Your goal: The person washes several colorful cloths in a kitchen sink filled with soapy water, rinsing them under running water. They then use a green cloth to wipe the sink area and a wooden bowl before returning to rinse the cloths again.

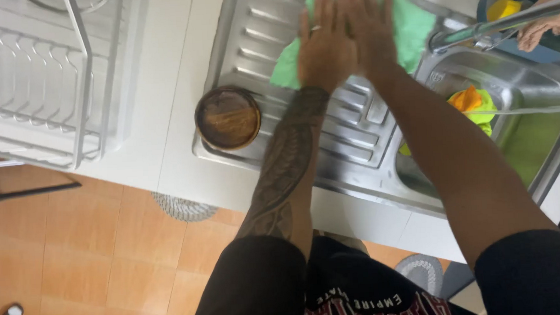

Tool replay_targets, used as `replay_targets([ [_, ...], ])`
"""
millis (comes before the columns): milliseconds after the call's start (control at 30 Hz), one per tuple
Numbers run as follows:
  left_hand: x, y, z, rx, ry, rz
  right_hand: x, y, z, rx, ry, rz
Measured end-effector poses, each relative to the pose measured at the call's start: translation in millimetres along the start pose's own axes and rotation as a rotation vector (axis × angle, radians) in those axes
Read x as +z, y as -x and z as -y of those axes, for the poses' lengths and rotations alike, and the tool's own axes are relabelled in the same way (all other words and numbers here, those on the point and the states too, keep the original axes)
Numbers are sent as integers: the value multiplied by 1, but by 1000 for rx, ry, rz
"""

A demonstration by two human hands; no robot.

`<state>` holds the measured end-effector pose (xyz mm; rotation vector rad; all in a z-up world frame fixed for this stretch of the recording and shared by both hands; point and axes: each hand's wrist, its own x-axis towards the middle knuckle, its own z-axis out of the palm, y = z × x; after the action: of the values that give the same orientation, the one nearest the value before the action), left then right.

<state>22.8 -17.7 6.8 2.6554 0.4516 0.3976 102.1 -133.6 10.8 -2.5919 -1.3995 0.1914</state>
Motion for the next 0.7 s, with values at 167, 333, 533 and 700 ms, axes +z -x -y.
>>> replay_targets([
  [167, -21, 18, -38, 150, 29, 174, -13, 46, 5, 387, 30, 26],
  [333, -22, 73, -42, 199, 84, 56, 4, 96, 29, 404, -9, -46],
  [533, -64, 154, -31, 156, 76, 72, 30, 144, 83, 302, 126, 14],
  [700, -102, 210, -21, 111, 48, 152, 12, 172, 153, 238, 48, -23],
])
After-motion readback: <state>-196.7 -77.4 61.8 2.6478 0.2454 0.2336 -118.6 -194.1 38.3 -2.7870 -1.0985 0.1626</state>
